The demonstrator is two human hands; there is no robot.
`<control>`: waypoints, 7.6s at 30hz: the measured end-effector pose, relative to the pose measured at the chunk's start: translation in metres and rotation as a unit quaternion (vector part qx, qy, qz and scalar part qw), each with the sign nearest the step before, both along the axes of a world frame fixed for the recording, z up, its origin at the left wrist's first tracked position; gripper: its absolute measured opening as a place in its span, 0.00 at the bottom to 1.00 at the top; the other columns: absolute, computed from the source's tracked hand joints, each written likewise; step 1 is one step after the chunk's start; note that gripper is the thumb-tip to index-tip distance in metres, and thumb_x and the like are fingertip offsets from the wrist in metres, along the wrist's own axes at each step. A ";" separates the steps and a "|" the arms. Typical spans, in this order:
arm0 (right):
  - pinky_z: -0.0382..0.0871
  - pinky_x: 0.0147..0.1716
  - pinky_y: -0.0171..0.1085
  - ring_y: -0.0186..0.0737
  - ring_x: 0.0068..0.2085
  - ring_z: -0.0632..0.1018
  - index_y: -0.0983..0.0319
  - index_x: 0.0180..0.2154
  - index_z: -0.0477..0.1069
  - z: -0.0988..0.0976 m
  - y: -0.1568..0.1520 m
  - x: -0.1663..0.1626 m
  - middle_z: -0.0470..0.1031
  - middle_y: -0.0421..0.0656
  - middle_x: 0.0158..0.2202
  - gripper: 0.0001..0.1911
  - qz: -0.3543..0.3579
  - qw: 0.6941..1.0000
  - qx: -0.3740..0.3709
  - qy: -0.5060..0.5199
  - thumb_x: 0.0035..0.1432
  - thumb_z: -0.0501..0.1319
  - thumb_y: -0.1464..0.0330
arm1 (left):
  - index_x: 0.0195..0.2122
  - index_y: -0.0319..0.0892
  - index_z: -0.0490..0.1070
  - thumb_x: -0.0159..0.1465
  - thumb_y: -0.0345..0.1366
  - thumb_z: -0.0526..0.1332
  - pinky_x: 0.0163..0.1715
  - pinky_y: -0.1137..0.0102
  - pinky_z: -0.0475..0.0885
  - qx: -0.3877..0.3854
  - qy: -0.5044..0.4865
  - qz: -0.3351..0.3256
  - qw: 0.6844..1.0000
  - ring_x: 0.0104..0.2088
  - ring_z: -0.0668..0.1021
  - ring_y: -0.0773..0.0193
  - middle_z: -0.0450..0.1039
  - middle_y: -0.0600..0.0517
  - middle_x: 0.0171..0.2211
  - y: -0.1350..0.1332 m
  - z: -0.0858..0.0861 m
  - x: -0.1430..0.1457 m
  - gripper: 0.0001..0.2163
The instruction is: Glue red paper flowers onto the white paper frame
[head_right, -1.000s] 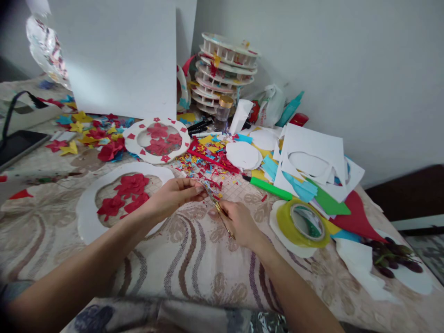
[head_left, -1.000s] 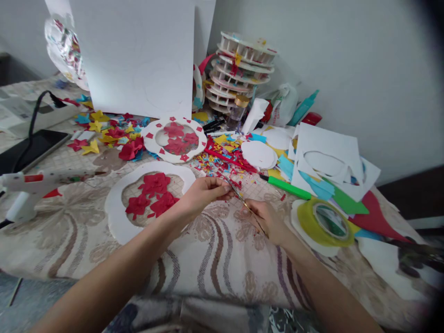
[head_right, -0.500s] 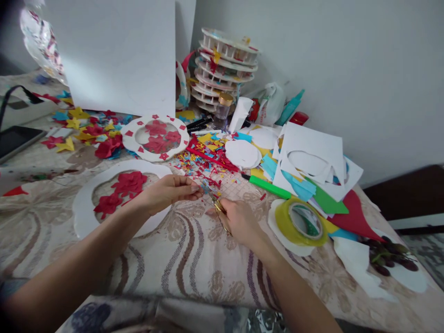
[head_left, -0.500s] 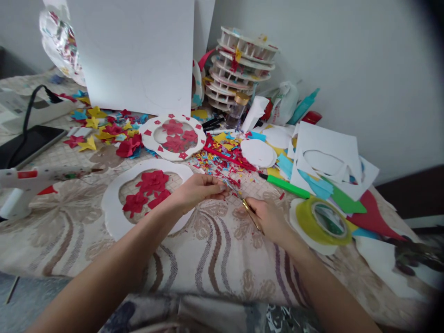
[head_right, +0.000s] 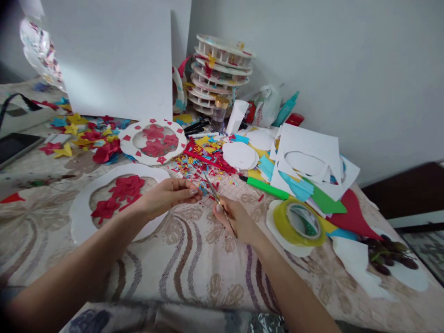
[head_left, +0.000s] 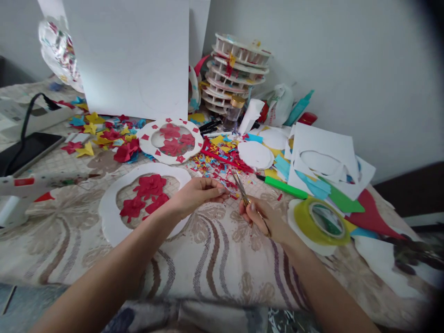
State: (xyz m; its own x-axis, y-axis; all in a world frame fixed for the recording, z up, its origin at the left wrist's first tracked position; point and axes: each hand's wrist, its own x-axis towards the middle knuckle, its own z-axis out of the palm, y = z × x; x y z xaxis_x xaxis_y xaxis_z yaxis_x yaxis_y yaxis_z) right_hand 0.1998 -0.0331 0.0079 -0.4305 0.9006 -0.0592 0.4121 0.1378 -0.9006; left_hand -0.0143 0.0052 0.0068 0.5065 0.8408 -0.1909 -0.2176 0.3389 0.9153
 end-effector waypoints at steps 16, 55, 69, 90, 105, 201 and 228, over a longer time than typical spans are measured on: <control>0.62 0.24 0.31 0.31 0.25 0.68 0.64 0.41 0.72 0.004 -0.008 -0.014 0.69 0.39 0.27 0.13 -0.080 0.994 0.070 0.040 0.54 0.58 0.66 | 0.31 0.36 0.73 0.51 0.41 0.68 0.40 0.72 0.70 -0.016 0.035 -0.020 0.999 0.33 0.76 0.68 0.76 0.49 0.31 -0.005 -0.013 0.013 0.13; 0.53 0.25 0.32 0.33 0.24 0.63 0.63 0.26 0.65 -0.012 0.028 0.002 0.66 0.39 0.23 0.05 -0.077 0.942 0.210 -0.249 0.53 0.55 0.71 | 0.30 0.38 0.71 0.58 0.39 0.56 0.24 0.75 0.62 0.280 0.356 0.062 0.889 0.23 0.71 0.69 0.72 0.52 0.23 0.000 -0.005 0.001 0.09; 0.56 0.28 0.34 0.36 0.26 0.67 0.62 0.27 0.67 -0.021 0.032 -0.005 0.69 0.41 0.25 0.05 -0.135 0.938 0.205 -0.243 0.53 0.57 0.67 | 0.30 0.39 0.71 0.59 0.38 0.56 0.25 0.75 0.63 0.284 0.330 0.061 0.898 0.24 0.72 0.69 0.72 0.52 0.24 -0.003 -0.004 0.002 0.08; 0.65 0.31 0.37 0.37 0.30 0.72 0.61 0.34 0.71 -0.010 0.015 -0.012 0.71 0.42 0.29 0.07 -0.069 0.962 0.260 -0.051 0.56 0.58 0.65 | 0.30 0.34 0.74 0.55 0.38 0.66 0.23 0.79 0.66 -0.095 -0.017 -0.050 0.994 0.25 0.74 0.72 0.75 0.47 0.29 -0.007 -0.011 0.017 0.10; 0.66 0.29 0.36 0.37 0.29 0.74 0.60 0.38 0.73 -0.001 0.008 -0.015 0.75 0.42 0.30 0.11 -0.097 0.984 0.150 -0.008 0.56 0.58 0.62 | 0.29 0.34 0.75 0.57 0.30 0.64 0.24 0.82 0.68 -0.106 -0.031 -0.028 0.993 0.23 0.74 0.75 0.75 0.50 0.26 -0.007 -0.006 0.016 0.04; 0.55 0.13 0.28 0.27 0.14 0.62 0.64 0.22 0.67 0.016 0.001 0.022 0.61 0.35 0.13 0.22 0.022 0.979 -0.174 -0.107 0.54 0.57 0.51 | 0.31 0.35 0.73 0.60 0.26 0.58 0.31 0.77 0.74 -0.171 -0.115 0.097 0.974 0.28 0.78 0.70 0.75 0.50 0.28 -0.007 -0.006 0.020 0.04; 0.54 0.12 0.27 0.26 0.12 0.61 0.63 0.21 0.65 0.014 -0.002 0.020 0.59 0.33 0.11 0.23 -0.010 0.975 -0.187 -0.124 0.52 0.57 0.50 | 0.28 0.34 0.73 0.58 0.25 0.59 0.30 0.76 0.74 -0.165 -0.106 0.098 0.976 0.27 0.78 0.68 0.76 0.48 0.25 -0.005 -0.006 0.020 0.05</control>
